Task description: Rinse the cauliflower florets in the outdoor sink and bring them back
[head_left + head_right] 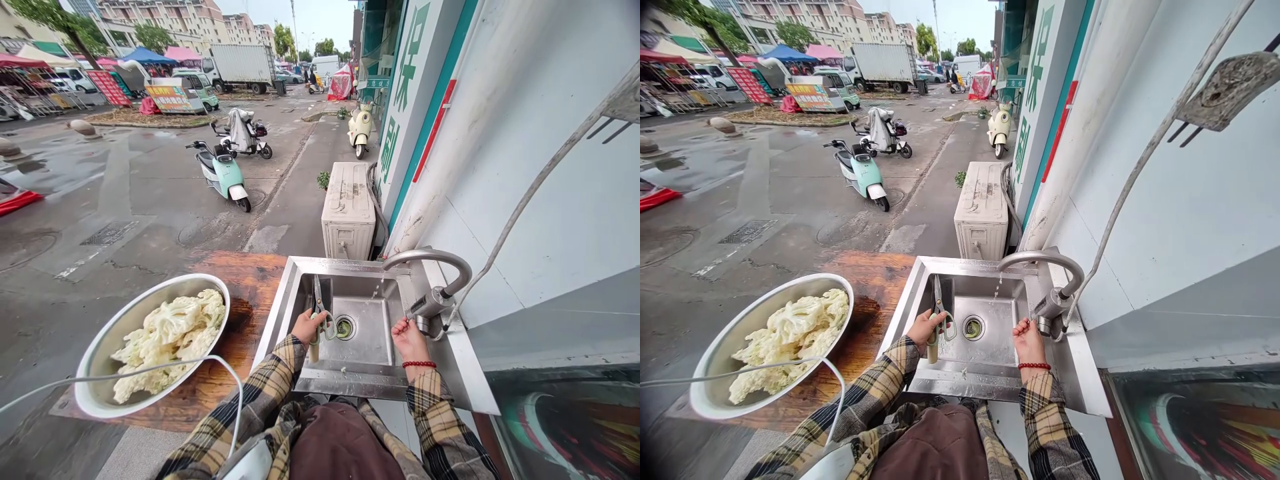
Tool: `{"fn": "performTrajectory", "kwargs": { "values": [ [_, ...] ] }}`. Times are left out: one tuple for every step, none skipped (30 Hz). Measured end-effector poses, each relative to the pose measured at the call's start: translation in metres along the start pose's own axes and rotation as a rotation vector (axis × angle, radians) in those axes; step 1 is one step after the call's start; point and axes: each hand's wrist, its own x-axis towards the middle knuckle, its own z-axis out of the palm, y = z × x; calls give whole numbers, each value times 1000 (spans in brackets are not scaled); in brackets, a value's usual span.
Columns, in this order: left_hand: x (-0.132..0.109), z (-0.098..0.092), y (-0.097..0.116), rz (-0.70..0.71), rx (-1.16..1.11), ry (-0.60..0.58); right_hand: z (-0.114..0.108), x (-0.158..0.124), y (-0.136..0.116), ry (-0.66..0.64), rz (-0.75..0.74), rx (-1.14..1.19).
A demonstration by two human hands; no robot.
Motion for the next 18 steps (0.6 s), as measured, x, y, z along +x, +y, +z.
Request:
{"fn": "performTrajectory", "kwargs": {
  "values": [
    [0,0,-1,4,-4,-2,0,0,-1,0,2,-1],
    [0,-1,-1,8,-8,-3,-1,-1,-2,0,5,-3],
    [0,-1,-2,10,-12,-4,-2,-2,-3,0,9,-4],
    [0,-1,-2,6,-16,0,-3,-3,-3,-1,16,-5],
    [-1,-1,-3,-1,-22,7,-4,-7,-3,-4,26,-8],
    [-1,-2,-3,-12,-30,13,-5,-11,-3,-6,39,-8],
    [-1,-2,-3,-20,-42,15,-4,-17,-1,-11,50,-12],
    [-1,-1,-3,-24,-55,14,-2,-24,2,-24,54,-28],
    [-2,-1,-3,-21,-67,8,2,-33,6,-55,50,-61],
    [-4,0,-3,-13,-80,2,9,-43,11,-103,39,-114],
    [-6,1,-4,-5,-92,2,17,-52,16,-167,24,-179],
    [-9,2,-4,5,-107,9,27,-62,22,-243,7,-248],
    [-14,3,-4,13,-127,23,38,-72,28,-312,-7,-306],
    [-19,4,-5,14,-154,38,49,-80,35,-362,-13,-340],
    [-24,5,-6,24,-187,45,59,-88,41,-398,-7,-349],
    [-30,5,-6,24,-227,35,68,-94,48,-435,18,-337],
    [-36,5,-7,15,-263,0,76,-98,54,-475,51,-310],
    [-41,3,-8,16,-295,-36,82,-102,61,-525,103,-275]
  ]
}}
